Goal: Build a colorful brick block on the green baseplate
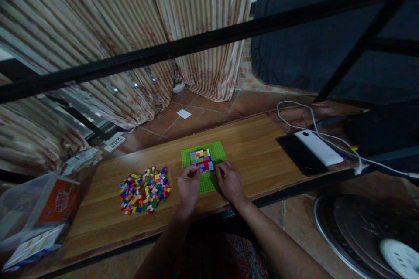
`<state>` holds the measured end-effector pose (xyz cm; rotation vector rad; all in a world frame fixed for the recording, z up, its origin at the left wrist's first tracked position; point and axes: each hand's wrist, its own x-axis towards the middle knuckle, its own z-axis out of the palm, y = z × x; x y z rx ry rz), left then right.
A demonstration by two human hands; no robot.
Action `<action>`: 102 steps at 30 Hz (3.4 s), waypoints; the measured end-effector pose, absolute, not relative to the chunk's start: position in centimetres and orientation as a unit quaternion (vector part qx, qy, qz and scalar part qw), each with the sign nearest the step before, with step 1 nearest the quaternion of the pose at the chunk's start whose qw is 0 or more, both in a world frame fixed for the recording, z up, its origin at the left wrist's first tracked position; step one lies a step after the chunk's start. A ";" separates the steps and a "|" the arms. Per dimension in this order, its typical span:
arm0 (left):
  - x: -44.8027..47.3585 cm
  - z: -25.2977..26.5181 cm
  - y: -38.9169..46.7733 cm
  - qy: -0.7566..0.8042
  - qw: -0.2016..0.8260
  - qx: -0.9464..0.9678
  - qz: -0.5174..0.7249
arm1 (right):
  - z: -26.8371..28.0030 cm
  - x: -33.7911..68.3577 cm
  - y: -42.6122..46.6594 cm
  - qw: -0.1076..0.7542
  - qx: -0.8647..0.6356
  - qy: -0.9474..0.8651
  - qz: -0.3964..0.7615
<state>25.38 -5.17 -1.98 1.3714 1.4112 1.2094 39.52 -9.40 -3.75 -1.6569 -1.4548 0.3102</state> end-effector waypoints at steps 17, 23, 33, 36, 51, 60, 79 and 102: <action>26.3 -2.1 -4.5 0.604 0.417 0.495 0.465 | -1.4 37.6 -7.6 0.291 -0.763 -0.548 0.182; 26.2 -0.9 -4.7 0.604 0.419 0.490 0.469 | -2.3 37.3 -7.9 0.311 -0.766 -0.550 0.122; 18.0 0.5 -10.2 0.556 0.416 0.552 0.461 | -1.2 40.2 -7.6 0.355 -0.702 -0.580 0.212; 14.3 -0.1 -13.1 0.581 0.401 0.540 0.459 | -1.7 40.9 -8.0 0.362 -0.707 -0.585 0.166; 6.5 -1.5 -15.4 0.747 0.196 0.518 0.368 | -5.7 41.8 -8.8 0.345 -0.709 -0.616 0.004; 6.1 -0.8 -14.1 0.772 0.144 0.544 0.295 | -5.5 41.6 -9.0 0.349 -0.706 -0.617 0.013; 9.0 -0.3 -11.5 0.733 0.127 0.604 0.287 | -5.3 41.4 -9.0 0.353 -0.708 -0.611 0.025; 8.9 1.2 -7.7 0.631 0.463 0.371 0.500 | -5.8 41.5 -8.7 0.385 -0.694 -0.607 0.042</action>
